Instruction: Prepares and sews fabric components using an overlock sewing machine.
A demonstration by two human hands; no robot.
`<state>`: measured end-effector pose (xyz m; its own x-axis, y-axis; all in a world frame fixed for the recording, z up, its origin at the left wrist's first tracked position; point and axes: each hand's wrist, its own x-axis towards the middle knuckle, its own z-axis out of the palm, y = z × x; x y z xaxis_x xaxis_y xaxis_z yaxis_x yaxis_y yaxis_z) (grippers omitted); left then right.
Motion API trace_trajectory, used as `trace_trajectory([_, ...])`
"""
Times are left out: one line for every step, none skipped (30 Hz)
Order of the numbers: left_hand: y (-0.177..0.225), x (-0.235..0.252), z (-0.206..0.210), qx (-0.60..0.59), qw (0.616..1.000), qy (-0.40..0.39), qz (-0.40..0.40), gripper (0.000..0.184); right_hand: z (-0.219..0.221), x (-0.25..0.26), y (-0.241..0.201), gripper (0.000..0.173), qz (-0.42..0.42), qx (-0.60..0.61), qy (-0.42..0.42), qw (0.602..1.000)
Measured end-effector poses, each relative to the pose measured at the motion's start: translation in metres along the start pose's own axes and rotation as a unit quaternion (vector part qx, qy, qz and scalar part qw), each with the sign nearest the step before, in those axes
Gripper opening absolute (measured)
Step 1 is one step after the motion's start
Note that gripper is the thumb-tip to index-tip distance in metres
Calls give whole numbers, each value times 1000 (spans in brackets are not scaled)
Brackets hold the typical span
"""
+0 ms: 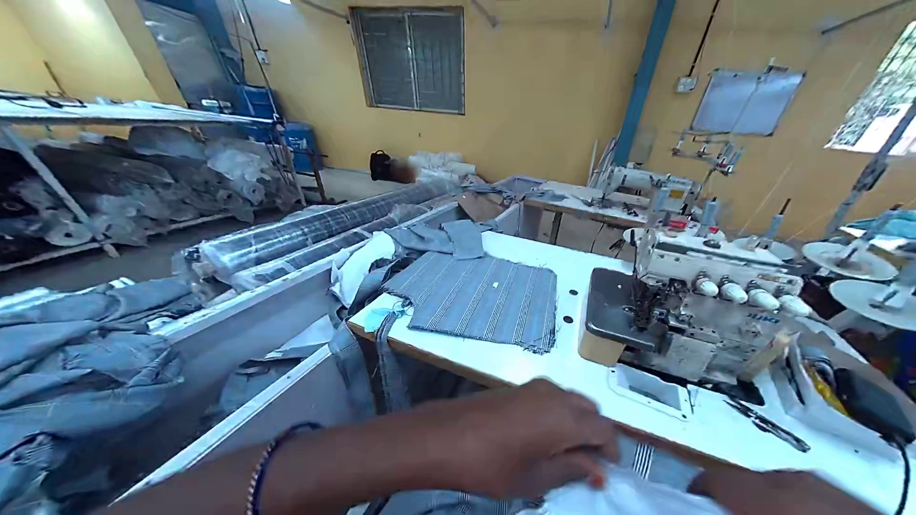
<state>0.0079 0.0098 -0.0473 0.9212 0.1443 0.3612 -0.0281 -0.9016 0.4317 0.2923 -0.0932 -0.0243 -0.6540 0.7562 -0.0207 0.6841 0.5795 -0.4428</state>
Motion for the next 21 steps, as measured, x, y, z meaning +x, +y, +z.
trace_trajectory([-10, -2, 12, -14, 1000, -8, -7, 15, 14, 9, 15, 34, 3, 29, -30, 999])
trace_trajectory([-18, -1, 19, -24, 1000, -13, -7, 14, 25, 20, 24, 38, 1, 55, -45, 997])
trace_trajectory([-24, 1, 23, -32, 999, -16, -5, 13, 35, 31, 29, 41, -5, 81, -35, 996])
trace_trajectory([-26, 3, 26, -35, 999, -20, -8, 13, 45, 41, 32, 41, -14, 113, -4, 993])
trace_trajectory([-26, 5, 26, -36, 999, -24, -11, 12, 56, 52, 37, 39, -26, 155, 39, 987])
trace_trajectory([-27, 7, 25, -33, 999, -25, -13, 12, 67, 61, 42, 37, -30, 204, 85, 975])
trace_trajectory([-28, 8, 24, -31, 999, -29, -14, 11, 77, 68, 45, 34, -25, 254, 125, 959])
trace_trajectory([-30, 8, 23, -27, 999, -32, -19, 10, 85, 72, 47, 31, -17, 300, 151, 942])
trace_trajectory([-33, 7, 22, -23, 999, -36, -24, 10, 91, 74, 46, 26, -7, 331, 169, 929])
trace_trajectory([-35, 6, 22, -22, 999, -37, -29, 11, 96, 74, 44, 23, 6, 345, 184, 920])
trace_trajectory([-38, 4, 23, -22, 999, -36, -33, 12, 100, 73, 42, 21, 22, 348, 199, 916])
trace_trajectory([-40, 2, 26, -23, 999, -34, -36, 12, 104, 71, 39, 20, 41, 346, 213, 913])
trace_trajectory([-41, 1, 28, -22, 999, -32, -35, 11, 106, 70, 35, 20, 58, 341, 224, 911])
trace_trajectory([-42, 1, 31, -23, 999, -28, -36, 11, 108, 68, 32, 19, 71, 332, 234, 911])
trace_trajectory([-42, 1, 33, -27, 999, -21, -36, 10, 107, 66, 30, 20, 79, 321, 243, 912])
trace_trajectory([-41, 1, 35, -33, 999, -12, -35, 9, 106, 64, 27, 20, 82, 308, 250, 914])
trace_trajectory([-40, 2, 36, -42, 998, -6, -37, 9, 105, 62, 25, 19, 79, 293, 257, 917])
trace_trajectory([-38, 2, 37, -54, 998, -5, -41, 8, 103, 60, 22, 19, 73, 279, 261, 921])
trace_trajectory([-37, 2, 37, -63, 997, -2, -42, 9, 103, 59, 20, 19, 69, 265, 262, 925])
trace_trajectory([-35, 1, 37, -70, 997, -1, -40, 9, 102, 57, 18, 20, 68, 254, 263, 928])
trace_trajectory([-33, 1, 36, -75, 996, -4, -42, 10, 102, 56, 16, 19, 68, 247, 267, 929])
